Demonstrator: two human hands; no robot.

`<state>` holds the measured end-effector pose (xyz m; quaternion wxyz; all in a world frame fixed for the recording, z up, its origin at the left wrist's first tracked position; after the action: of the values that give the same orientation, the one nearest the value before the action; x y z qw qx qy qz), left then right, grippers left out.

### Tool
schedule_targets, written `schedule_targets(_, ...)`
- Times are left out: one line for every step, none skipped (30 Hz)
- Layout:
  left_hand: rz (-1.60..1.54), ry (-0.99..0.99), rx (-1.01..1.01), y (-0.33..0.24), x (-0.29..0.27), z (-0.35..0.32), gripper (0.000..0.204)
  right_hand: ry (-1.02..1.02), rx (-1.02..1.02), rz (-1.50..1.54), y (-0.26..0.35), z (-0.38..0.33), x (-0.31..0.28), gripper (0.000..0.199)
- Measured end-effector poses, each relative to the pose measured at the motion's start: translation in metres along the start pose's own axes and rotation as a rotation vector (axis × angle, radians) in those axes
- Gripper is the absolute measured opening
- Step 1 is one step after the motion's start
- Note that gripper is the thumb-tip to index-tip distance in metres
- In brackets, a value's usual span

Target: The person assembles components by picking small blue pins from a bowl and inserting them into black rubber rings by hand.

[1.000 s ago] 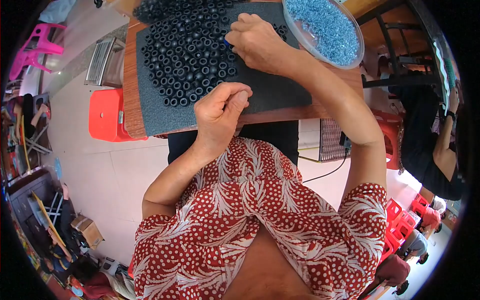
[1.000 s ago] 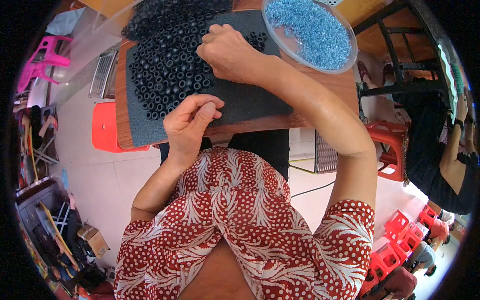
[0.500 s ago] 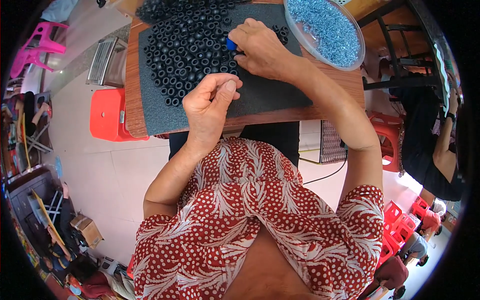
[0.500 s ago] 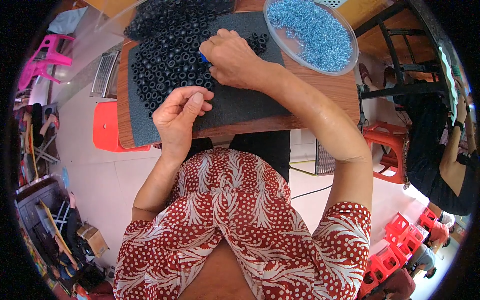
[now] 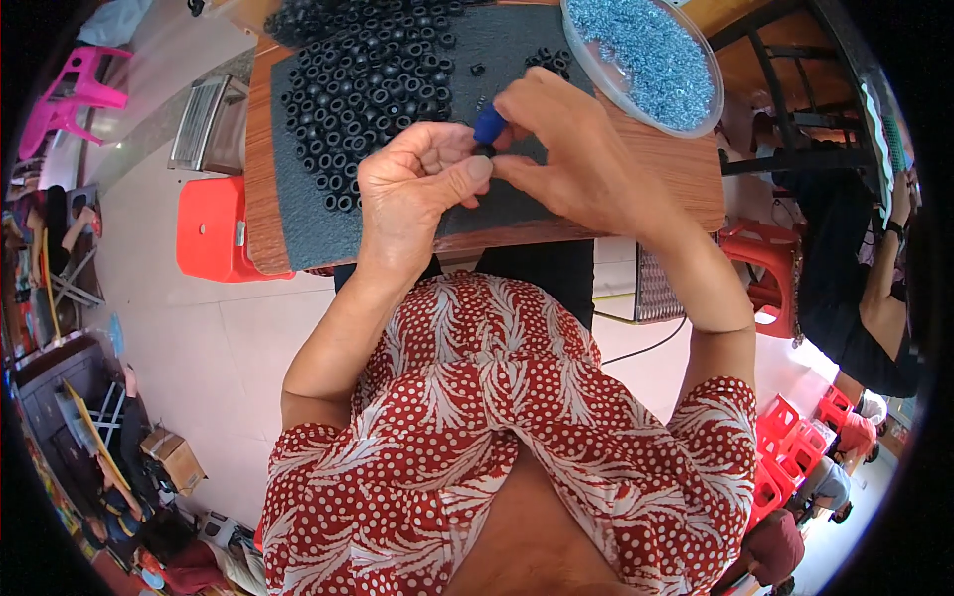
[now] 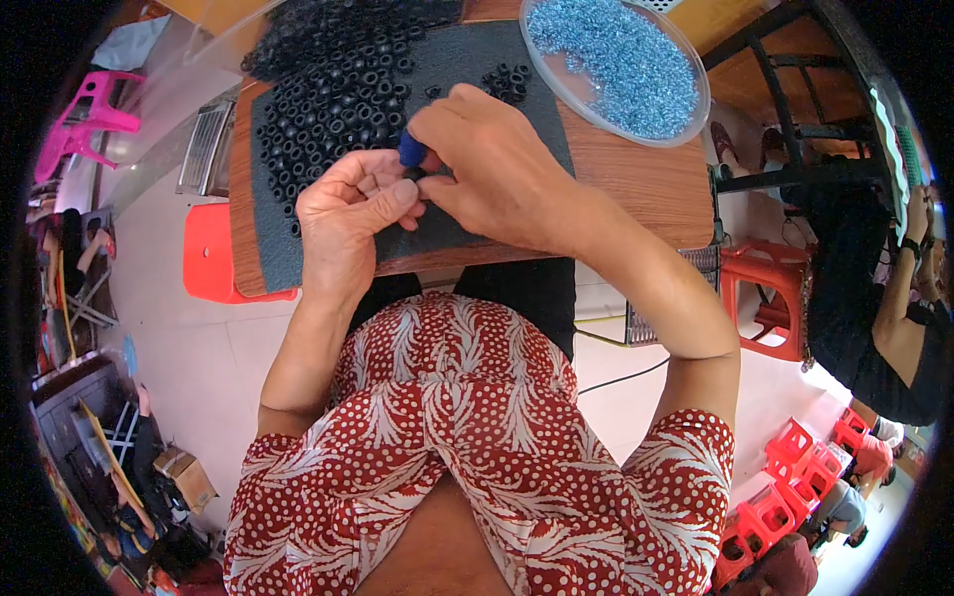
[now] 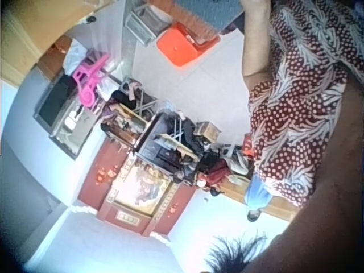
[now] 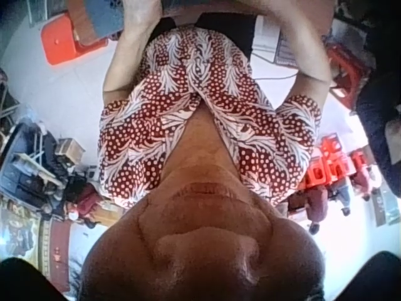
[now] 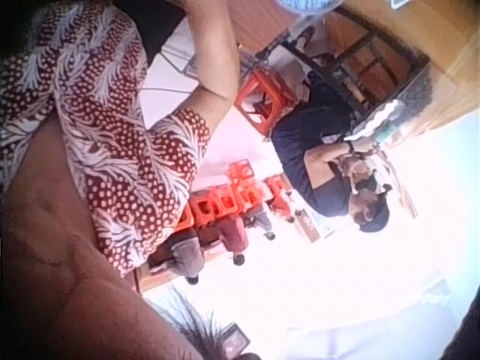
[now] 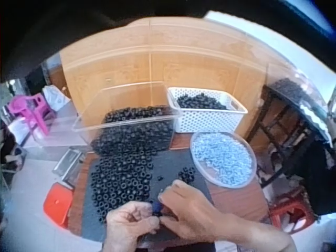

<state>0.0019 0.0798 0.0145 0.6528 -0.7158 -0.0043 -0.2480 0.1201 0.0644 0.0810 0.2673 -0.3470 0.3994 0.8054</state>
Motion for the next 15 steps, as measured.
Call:
schedule_targets(-0.096, 0.02, -0.095, 0.007, 0.004, -0.002, 0.017, 0.001, 0.003, -0.003, 0.003, -0.005, -0.002, 0.02)
schedule_targets(-0.098, 0.022, -0.097, 0.007, 0.005, -0.004, 0.017, -0.015, 0.015, 0.016, 0.004, -0.01, -0.004, 0.021)
schedule_targets(-0.091, 0.034, -0.131, 0.01, 0.008, -0.007, 0.018, -0.029, 0.026, 0.035, 0.005, -0.014, -0.006, 0.021)
schedule_targets(-0.084, 0.045, -0.164, 0.014, 0.011, -0.01, 0.019, -0.028, 0.027, 0.034, 0.006, -0.017, -0.006, 0.021)
schedule_targets(-0.043, 0.023, -0.159, 0.017, 0.011, -0.014, 0.02, -0.055, 0.031, 0.077, 0.006, -0.021, -0.008, 0.021)
schedule_targets(-0.045, 0.021, -0.16, 0.018, 0.014, -0.018, 0.02, -0.082, 0.035, 0.12, 0.005, -0.023, -0.01, 0.02)
schedule_targets(-0.036, 0.027, -0.154, 0.018, 0.017, -0.024, 0.021, -0.08, 0.035, 0.121, 0.004, -0.025, -0.01, 0.02)
schedule_targets(-0.026, 0.033, -0.148, 0.018, 0.018, -0.027, 0.022, -0.058, 0.109, 0.204, -0.003, -0.027, -0.008, 0.019)
schedule_targets(-0.016, 0.055, -0.15, 0.02, 0.018, -0.027, 0.021, -0.036, 0.182, 0.288, -0.009, -0.029, -0.005, 0.017)
schedule_targets(-0.017, 0.057, -0.152, 0.02, 0.017, -0.025, 0.021, -0.036, 0.185, 0.286, -0.012, -0.028, -0.004, 0.017)
schedule_targets(-0.048, 0.086, -0.236, 0.026, 0.016, -0.025, 0.02, -0.067, 0.175, 0.202, -0.019, -0.024, -0.007, 0.016)
schedule_targets(-0.079, 0.113, -0.319, 0.031, 0.016, -0.026, 0.02, -0.096, 0.164, 0.118, -0.026, -0.019, -0.009, 0.015)
schedule_targets(-0.079, 0.117, -0.321, 0.032, 0.015, -0.026, 0.02, -0.128, 0.104, 0.007, -0.033, -0.013, -0.006, 0.013)
schedule_targets(-0.102, 0.124, -0.347, 0.034, 0.014, -0.027, 0.021, -0.13, 0.107, 0.004, -0.044, -0.008, -0.001, 0.013)
schedule_targets(-0.125, 0.132, -0.373, 0.037, 0.015, -0.028, 0.022, -0.146, 0.017, -0.125, -0.045, -0.003, 0.003, 0.011)
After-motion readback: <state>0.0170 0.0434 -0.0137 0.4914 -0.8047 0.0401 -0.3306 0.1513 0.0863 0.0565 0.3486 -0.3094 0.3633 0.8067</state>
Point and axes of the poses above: each hand's wrist, its own z-axis towards the middle knuckle, its own x-axis out of the palm, y = z × x, the point moved 8 cm from there along z, towards the middle knuckle, and after that the axes turned 8 degrees about -z, right-handed, at the moved point
